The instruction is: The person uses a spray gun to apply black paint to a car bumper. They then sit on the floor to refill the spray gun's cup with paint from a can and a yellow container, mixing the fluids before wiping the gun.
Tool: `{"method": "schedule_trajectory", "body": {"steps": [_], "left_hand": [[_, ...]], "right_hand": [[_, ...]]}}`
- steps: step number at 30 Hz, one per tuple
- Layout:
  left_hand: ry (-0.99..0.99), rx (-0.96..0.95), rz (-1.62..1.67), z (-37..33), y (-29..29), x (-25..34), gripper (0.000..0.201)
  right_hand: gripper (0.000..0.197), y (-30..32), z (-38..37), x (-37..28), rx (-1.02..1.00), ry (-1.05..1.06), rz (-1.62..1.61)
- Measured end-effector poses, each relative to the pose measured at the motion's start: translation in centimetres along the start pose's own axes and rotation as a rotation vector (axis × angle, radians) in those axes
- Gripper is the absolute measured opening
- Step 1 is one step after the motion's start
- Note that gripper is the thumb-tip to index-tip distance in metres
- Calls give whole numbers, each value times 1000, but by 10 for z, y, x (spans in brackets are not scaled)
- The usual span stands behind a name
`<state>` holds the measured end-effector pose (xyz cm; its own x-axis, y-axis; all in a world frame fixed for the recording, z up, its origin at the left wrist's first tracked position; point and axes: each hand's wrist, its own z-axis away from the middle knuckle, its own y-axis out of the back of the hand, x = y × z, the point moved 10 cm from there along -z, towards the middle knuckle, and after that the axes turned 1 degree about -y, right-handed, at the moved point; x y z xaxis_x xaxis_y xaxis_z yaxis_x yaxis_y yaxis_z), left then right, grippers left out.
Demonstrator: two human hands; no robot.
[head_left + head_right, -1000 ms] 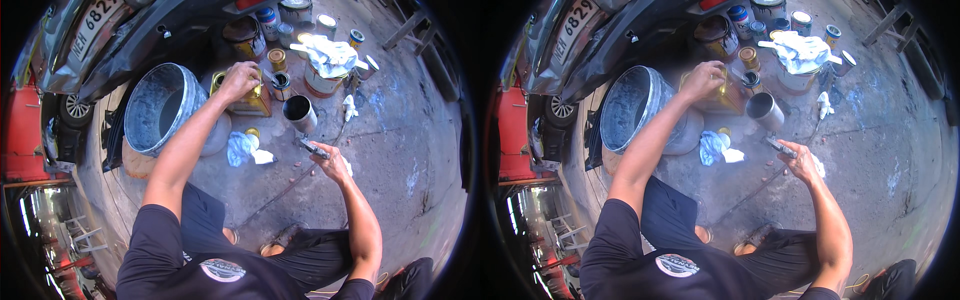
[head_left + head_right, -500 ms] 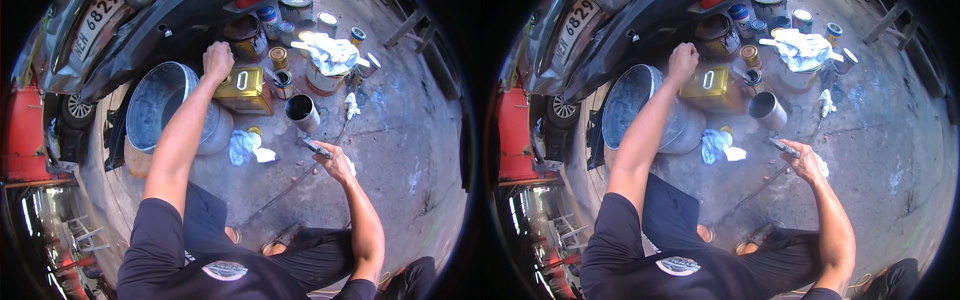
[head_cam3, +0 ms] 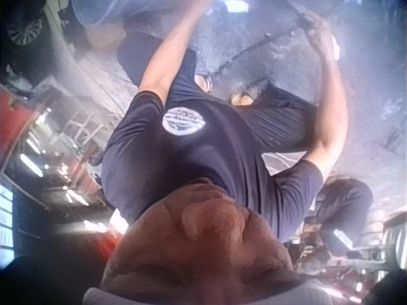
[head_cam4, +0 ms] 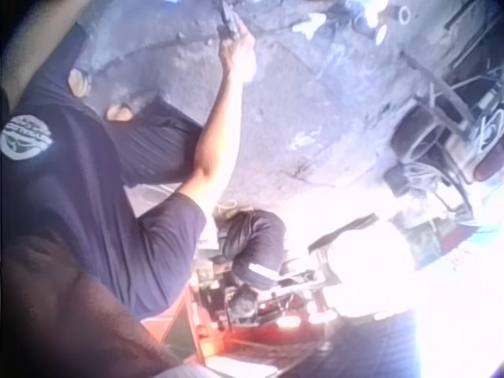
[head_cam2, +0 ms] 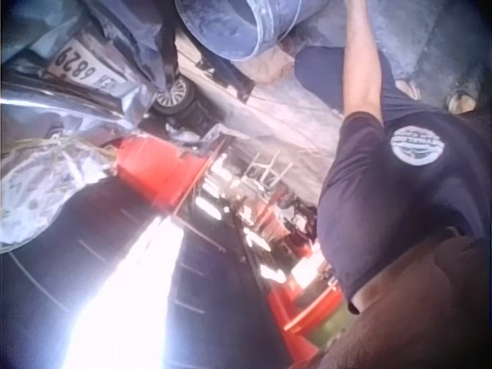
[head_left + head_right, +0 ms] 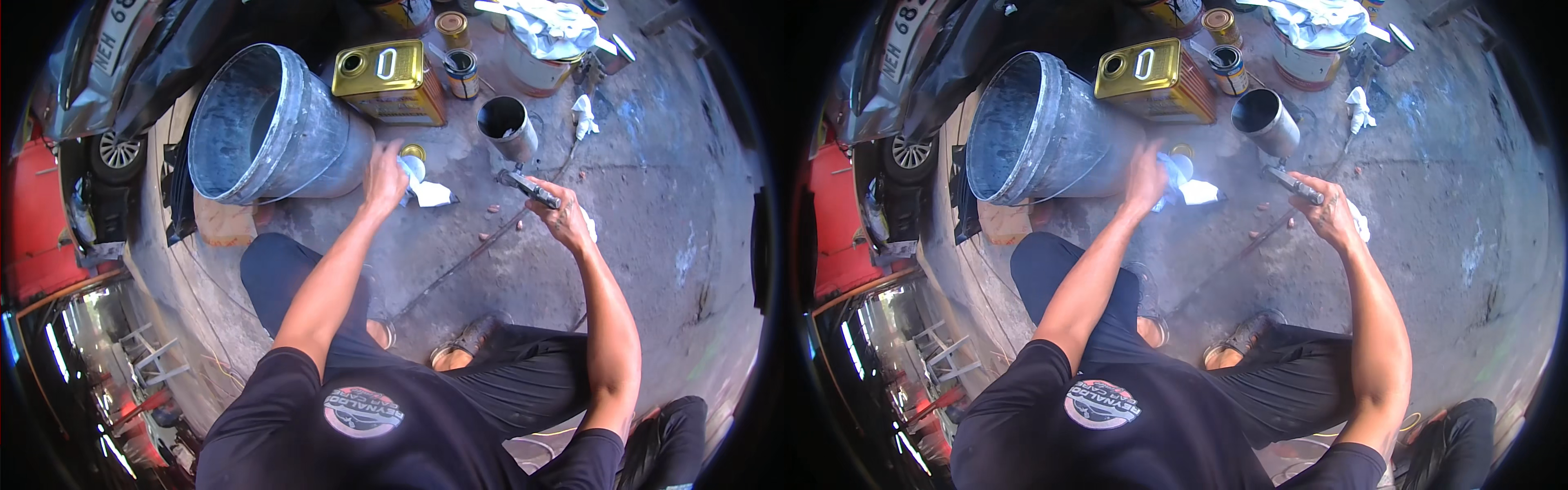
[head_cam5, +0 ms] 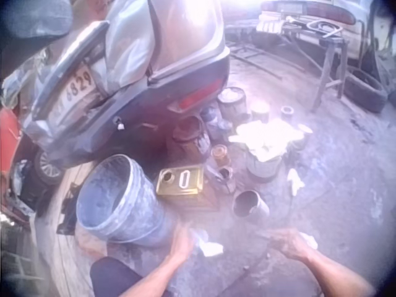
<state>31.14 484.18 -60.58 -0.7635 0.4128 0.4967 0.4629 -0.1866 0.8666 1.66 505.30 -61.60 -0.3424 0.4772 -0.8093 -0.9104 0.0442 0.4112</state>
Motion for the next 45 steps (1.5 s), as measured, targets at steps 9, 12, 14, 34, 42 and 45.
{"method": "schedule_trajectory", "body": {"steps": [9, 12, 14, 34, 42, 45], "left_hand": [[-106, -45, -88, 11, -42, -19, 35], [-82, -260, -313, -6, -68, -20, 43], [-52, -299, -434, -11, -80, -30, 52], [224, -132, -198, -15, -46, -29, 78], [-113, -149, 493, -19, 36, 96, 83], [-245, -225, 423, -33, 35, 122, 82]], "right_hand": [[50, 0, 8, 8, 23, 63, 32], [51, -3, 8, 11, 2, 39, 18], [51, -5, 7, 9, 10, 74, 11], [51, -11, 8, 14, -10, 145, 53], [51, -23, 3, 10, -16, 151, 65], [49, -24, 4, 0, 23, 254, 155]]}}
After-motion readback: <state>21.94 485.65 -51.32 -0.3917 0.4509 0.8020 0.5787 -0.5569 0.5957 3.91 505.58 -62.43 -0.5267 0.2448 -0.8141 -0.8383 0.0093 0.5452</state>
